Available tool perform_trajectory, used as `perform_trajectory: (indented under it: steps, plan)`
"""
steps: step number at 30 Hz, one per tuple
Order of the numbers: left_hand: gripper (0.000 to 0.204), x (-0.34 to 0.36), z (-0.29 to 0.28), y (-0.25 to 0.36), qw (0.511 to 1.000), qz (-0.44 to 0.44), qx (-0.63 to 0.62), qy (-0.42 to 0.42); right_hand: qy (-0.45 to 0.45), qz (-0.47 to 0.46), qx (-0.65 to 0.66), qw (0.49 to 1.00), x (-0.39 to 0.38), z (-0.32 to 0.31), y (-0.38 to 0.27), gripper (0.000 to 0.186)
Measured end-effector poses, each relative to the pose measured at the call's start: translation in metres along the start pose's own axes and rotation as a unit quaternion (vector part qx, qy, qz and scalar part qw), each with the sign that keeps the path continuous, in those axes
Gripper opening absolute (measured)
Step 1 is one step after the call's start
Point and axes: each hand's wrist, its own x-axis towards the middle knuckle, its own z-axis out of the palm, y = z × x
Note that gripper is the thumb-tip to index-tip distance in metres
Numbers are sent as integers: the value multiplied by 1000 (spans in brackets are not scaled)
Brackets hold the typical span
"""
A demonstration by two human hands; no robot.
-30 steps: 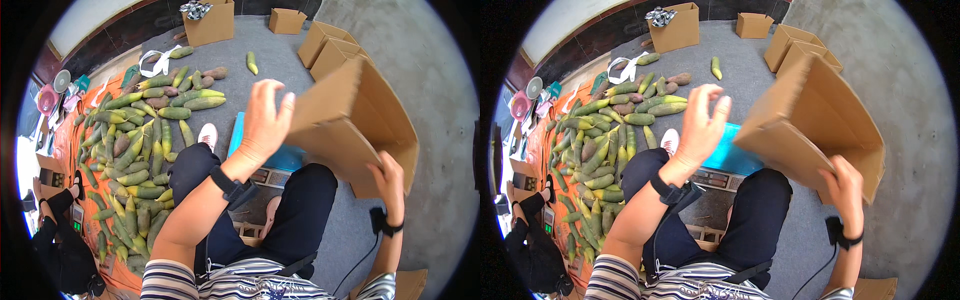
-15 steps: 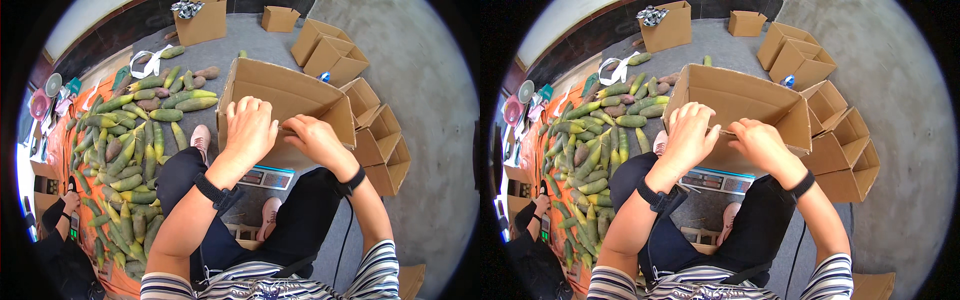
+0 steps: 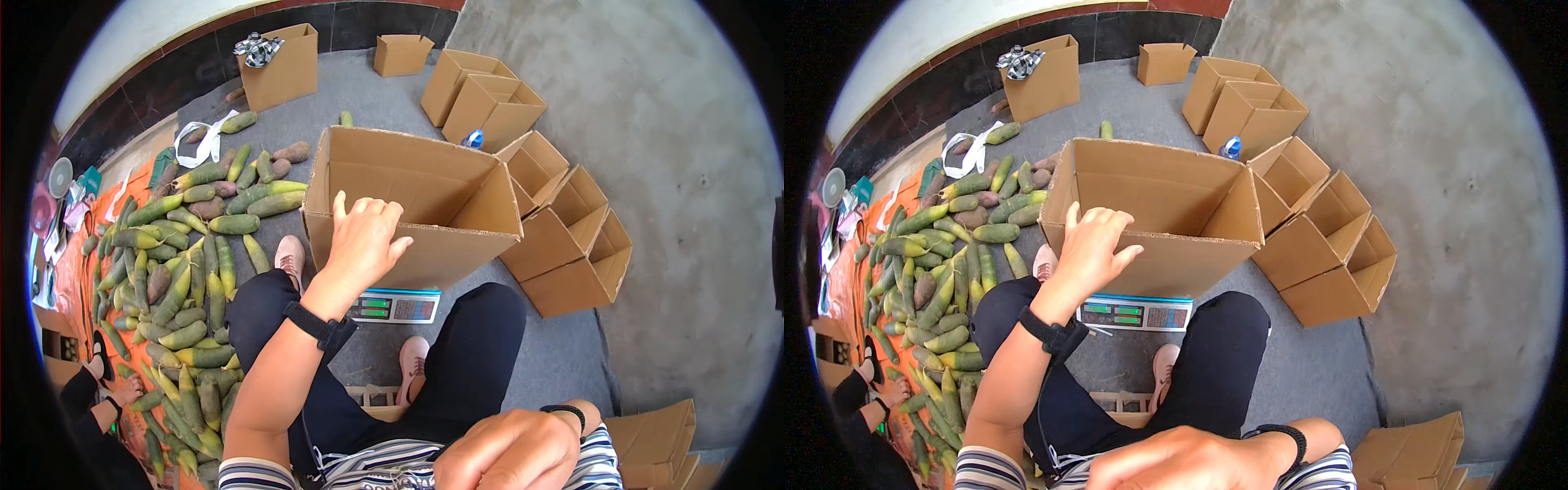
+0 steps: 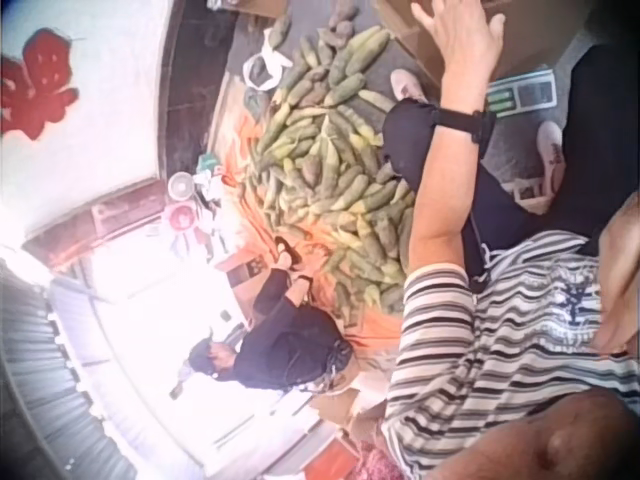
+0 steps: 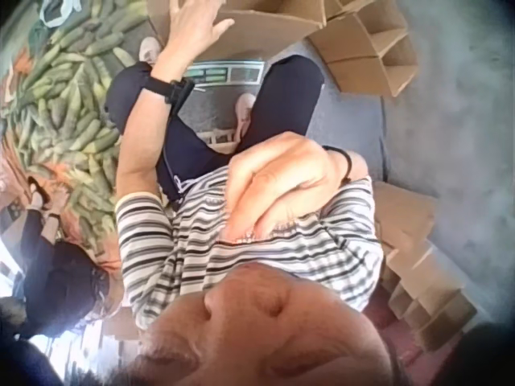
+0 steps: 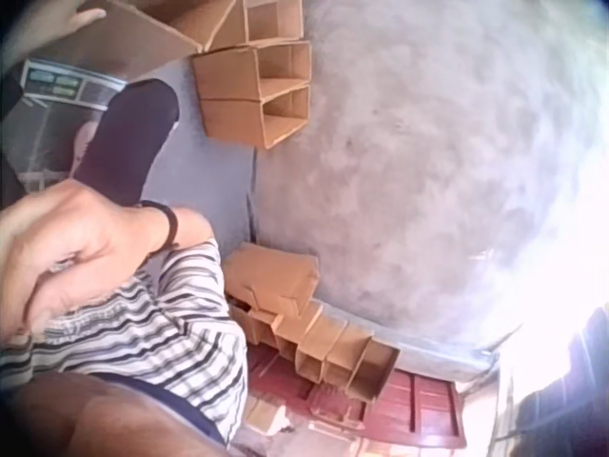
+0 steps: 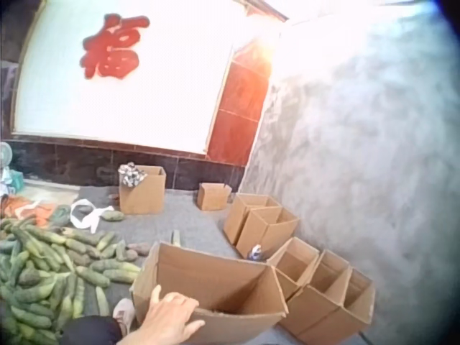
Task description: Sorting produce from a large pile, placing it into cardboard boxes, and weighing the boxes on a digital scale.
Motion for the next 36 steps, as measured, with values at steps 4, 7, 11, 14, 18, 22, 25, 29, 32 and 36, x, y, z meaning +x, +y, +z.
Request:
perform_trajectory:
  steps: [4,7,11,14,18,22,25,29,32,36]
  plan:
    - [35,-4,2,-8,999,3,32,9,32,62,-62,996,4,-7,-7,16]
    - [28,7,10,6,1000,12,2,13,200,8,-145,969,0,-2,-11,35]
    - [22,-2,9,-8,999,-18,26,-9,282,-16,-257,924,25,-39,3,64]
    - [20,1,14,-7,999,-28,23,-12,272,14,-432,860,26,-85,11,40]
    - [20,8,18,5,998,-52,36,-25,354,81,-490,793,27,-128,39,22]
    - [23,6,21,9,995,-73,55,-34,283,164,-587,741,8,-180,67,39]
    - [23,5,22,11,995,-68,70,-27,198,162,-727,637,-11,-204,84,38]
    - [27,8,21,12,992,-70,87,-64,156,167,-744,628,-21,-209,91,35]
    - [39,-3,-8,15,994,-71,62,-63,143,136,-751,630,-21,-208,95,34]
    - [41,-39,-103,6,993,-11,-5,119,162,164,-725,649,-27,-210,92,32]
